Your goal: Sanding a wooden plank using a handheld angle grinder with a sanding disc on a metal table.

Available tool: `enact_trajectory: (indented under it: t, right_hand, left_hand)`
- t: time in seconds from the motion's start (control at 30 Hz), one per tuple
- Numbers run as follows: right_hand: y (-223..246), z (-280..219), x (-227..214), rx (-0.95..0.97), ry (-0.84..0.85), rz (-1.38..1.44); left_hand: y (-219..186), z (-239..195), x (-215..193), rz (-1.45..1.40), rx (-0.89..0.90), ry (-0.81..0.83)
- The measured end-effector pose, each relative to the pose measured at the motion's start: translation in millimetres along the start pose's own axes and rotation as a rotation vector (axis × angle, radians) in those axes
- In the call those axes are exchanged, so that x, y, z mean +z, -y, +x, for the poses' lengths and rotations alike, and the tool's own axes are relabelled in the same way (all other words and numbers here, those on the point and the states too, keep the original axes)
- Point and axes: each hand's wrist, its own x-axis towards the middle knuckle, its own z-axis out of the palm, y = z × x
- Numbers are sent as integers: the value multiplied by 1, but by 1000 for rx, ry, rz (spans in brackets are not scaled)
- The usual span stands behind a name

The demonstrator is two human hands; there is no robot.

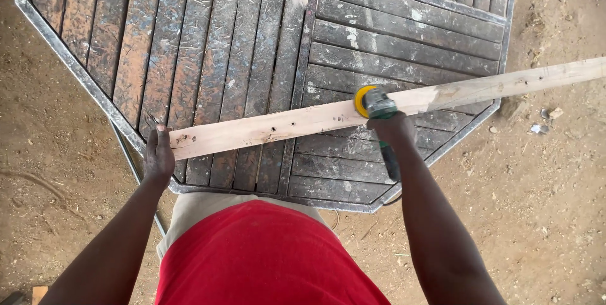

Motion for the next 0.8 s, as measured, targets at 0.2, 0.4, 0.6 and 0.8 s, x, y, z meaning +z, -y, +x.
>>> enact_trajectory:
  t: [0.2, 0.4, 0.6, 0.8]
  right_hand:
    - [2, -5, -6, 26, -47, 73]
    - [85, -106, 64, -226, 186, -144]
    - [144, -195, 116, -607, 311, -252]
    - [107, -166, 103, -417, 316, -230]
  left_hand:
    - [-11, -15, -7, -6, -2, 7]
    - [15, 4, -8, -43, 12, -4]
    - [25, 9, -12, -45, 12, -7]
    - [-5, -7, -16, -37, 32, 19]
